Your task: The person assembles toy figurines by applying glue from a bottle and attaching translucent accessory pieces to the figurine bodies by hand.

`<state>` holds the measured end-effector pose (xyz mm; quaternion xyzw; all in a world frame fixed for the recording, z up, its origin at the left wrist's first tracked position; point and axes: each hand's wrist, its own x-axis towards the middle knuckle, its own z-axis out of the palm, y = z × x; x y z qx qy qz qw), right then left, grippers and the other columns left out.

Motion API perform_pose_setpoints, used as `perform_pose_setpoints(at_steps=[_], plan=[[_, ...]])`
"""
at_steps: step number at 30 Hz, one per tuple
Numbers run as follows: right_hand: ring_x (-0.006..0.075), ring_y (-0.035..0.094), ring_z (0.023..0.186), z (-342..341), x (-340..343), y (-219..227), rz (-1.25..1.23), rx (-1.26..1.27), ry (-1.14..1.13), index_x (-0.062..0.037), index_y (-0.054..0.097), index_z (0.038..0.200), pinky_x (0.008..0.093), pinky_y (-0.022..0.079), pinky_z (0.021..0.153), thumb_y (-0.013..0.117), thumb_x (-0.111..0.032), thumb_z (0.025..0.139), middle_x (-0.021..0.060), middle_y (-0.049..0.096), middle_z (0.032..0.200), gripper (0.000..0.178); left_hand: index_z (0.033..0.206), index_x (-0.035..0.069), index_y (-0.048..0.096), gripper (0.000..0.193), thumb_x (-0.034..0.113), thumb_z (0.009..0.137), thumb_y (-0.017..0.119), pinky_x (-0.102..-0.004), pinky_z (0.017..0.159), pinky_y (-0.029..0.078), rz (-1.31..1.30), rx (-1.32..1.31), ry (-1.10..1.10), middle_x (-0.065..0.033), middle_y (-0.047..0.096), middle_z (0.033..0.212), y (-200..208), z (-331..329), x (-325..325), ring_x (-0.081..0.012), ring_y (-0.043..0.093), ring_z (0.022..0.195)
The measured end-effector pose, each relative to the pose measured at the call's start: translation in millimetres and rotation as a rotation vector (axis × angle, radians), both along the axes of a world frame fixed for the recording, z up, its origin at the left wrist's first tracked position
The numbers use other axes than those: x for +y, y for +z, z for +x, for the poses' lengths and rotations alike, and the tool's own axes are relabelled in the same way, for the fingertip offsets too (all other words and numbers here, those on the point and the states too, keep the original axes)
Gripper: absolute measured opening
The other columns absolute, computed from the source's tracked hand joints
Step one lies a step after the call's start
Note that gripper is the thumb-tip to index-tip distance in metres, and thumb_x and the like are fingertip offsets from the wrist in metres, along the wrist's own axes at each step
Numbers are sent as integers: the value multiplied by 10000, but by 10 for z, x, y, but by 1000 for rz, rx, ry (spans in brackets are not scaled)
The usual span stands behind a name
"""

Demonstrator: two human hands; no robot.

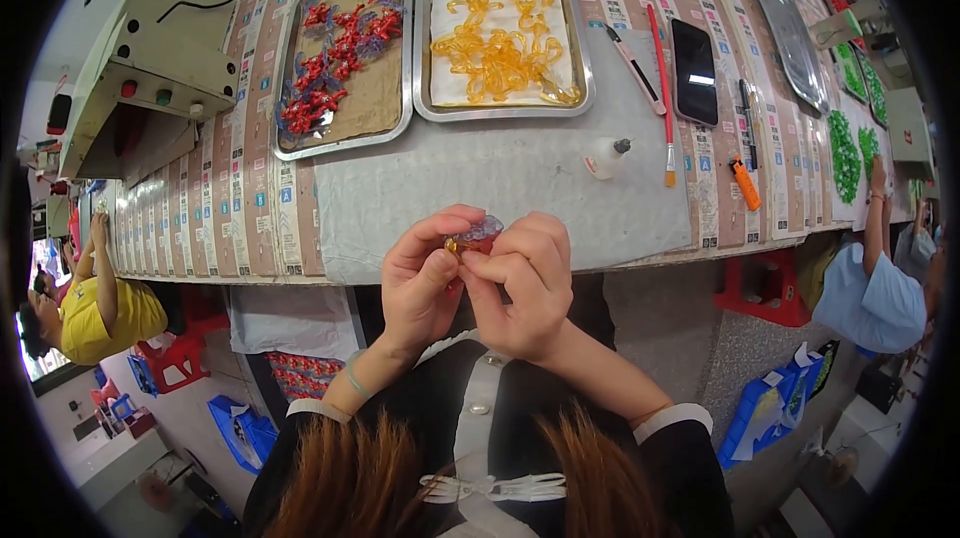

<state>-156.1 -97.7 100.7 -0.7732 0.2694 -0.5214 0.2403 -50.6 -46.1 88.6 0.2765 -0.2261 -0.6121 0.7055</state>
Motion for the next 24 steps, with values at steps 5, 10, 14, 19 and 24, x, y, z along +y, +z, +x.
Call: perform_pose_setpoints(at_steps=[5,10,14,19,24], plan=[[223,451,671,14,-16,-20,11,-35,3,-32,557,717,306,379,586,646,18,590,69,481,736,163,1107,-13,461,287,31,824,474,-285,872,381,-17,4,14,-116,437,1176,-9,-46,-28,-165,469,1018],[207,447,705,26,-70,-73,89,47,-45,-24,568,765,290,380,615,622,36,625,79,475,774,162,1173,6,412,364,42,819,488,-297,883,374,144,96,-96,-115,421,1218,25,54,-131,-163,466,1030],[246,474,751,35,-72,-44,43,98,-11,-25,573,791,318,397,652,623,22,631,86,509,819,173,1188,9,386,383,101,833,497,-319,879,390,222,280,-81,-131,423,1208,-38,81,-119,-197,473,1036],[249,433,912,-360,-120,-389,104,-68,-258,15,445,1067,345,355,807,577,-21,706,164,441,1011,386,1146,-9,401,348,142,844,486,-375,843,439,107,360,-117,-154,441,1175,-103,189,-91,-262,507,1023],[236,352,1076,-603,-521,-543,286,20,-463,17,327,1184,348,309,876,632,-69,700,151,355,1181,579,1115,-25,430,338,134,828,512,-379,832,449,67,233,-100,-160,458,1152,-55,218,-56,-269,505,1026]])
